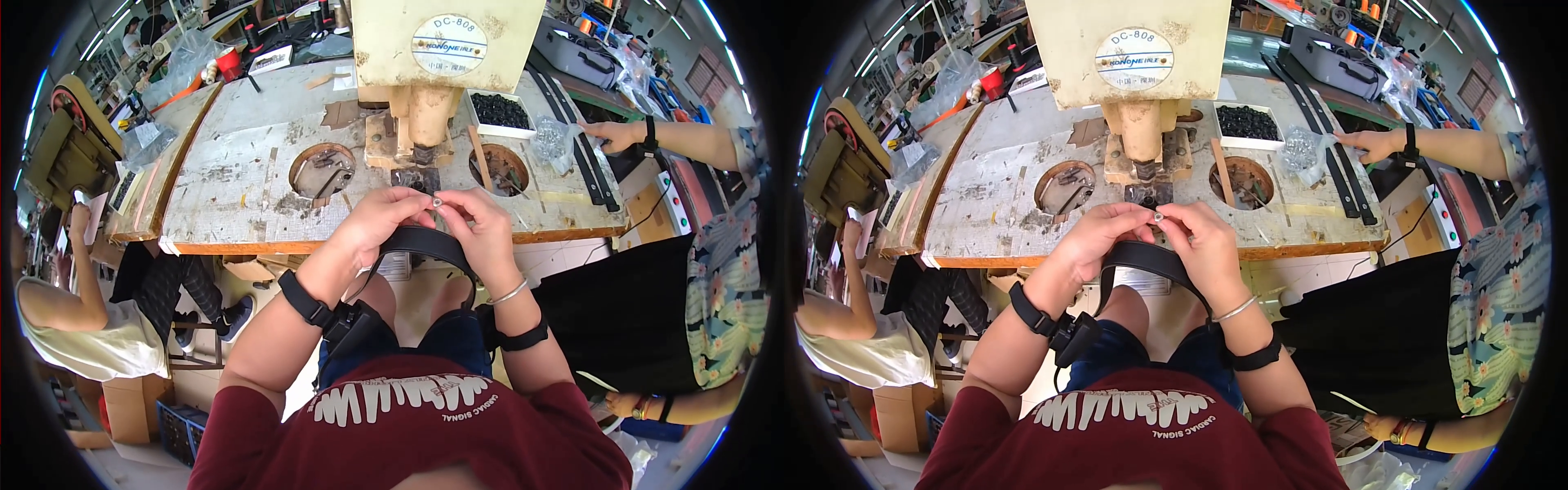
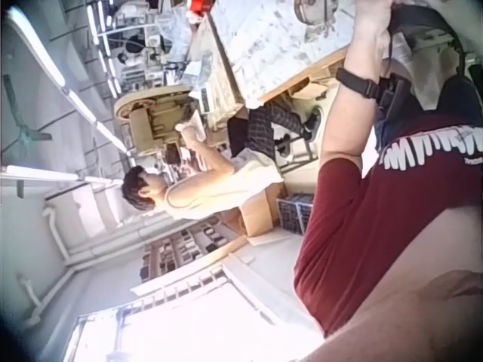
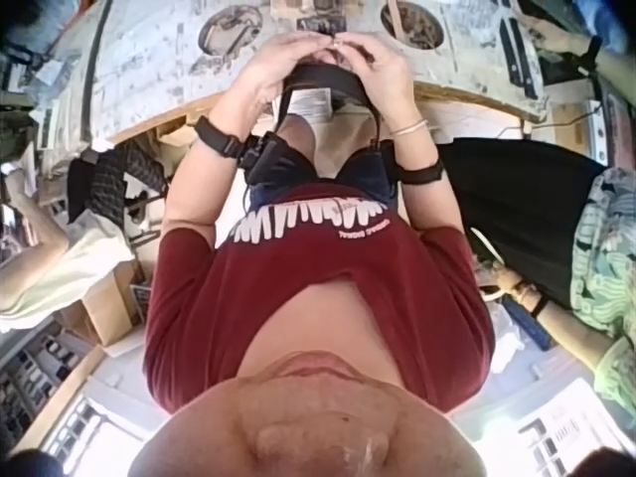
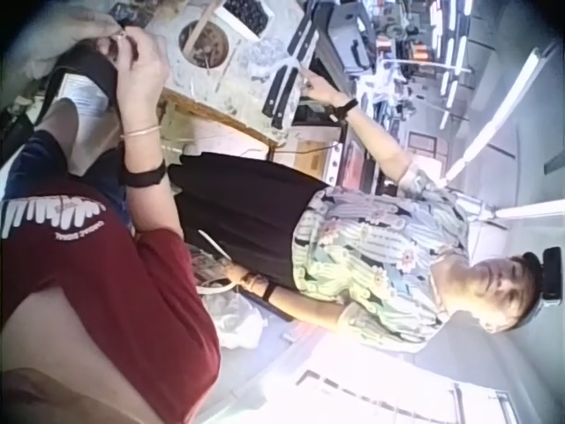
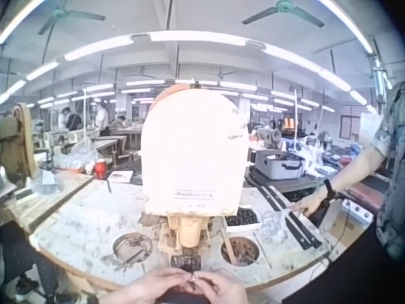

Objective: The person is assembling components of a leather strap using a press machine.

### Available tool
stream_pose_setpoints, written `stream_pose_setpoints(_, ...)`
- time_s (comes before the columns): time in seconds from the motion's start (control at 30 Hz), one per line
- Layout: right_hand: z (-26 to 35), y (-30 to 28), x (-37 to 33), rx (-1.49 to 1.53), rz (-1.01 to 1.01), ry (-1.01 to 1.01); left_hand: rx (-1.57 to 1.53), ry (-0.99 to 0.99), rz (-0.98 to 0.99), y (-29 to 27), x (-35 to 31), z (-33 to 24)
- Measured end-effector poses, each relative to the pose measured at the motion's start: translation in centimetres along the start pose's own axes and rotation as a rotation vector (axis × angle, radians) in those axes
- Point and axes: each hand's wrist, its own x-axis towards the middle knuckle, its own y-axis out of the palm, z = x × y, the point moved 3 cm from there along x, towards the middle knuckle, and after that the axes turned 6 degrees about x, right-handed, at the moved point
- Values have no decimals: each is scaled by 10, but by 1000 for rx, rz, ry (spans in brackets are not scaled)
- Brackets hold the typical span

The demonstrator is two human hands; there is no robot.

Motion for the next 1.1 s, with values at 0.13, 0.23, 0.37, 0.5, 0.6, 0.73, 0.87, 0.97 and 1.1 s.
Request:
stream_pose_setpoints(0.13, -16, 11, 7, 93, -5, 80, -51, -19, -49, -4, 5, -1)
stream_pose_setpoints(0.23, -20, 16, 14, 198, -5, 196, -100, -31, -57, -9, 11, -3)
stream_pose_setpoints(0.37, -31, 25, 18, 334, -15, 308, -118, -4, -79, -15, 19, -4)
stream_pose_setpoints(0.5, -32, 24, 20, 306, -6, 297, -112, 10, -72, -12, 20, -7)
stream_pose_setpoints(0.6, -33, 29, 18, 441, 18, 347, -123, 4, -87, -14, 20, -5)
stream_pose_setpoints(0.73, -43, 32, 19, 476, 20, 355, -108, -3, -120, -16, 23, -4)
stream_pose_setpoints(0.87, -44, 32, 21, 498, 16, 373, -142, -25, -125, -17, 25, -4)
stream_pose_setpoints(0.97, -47, 32, 22, 475, 11, 404, -168, -28, -123, -16, 26, -5)
stream_pose_setpoints(1.1, -51, 34, 25, 464, -4, 386, -167, -27, -131, -18, 29, -6)
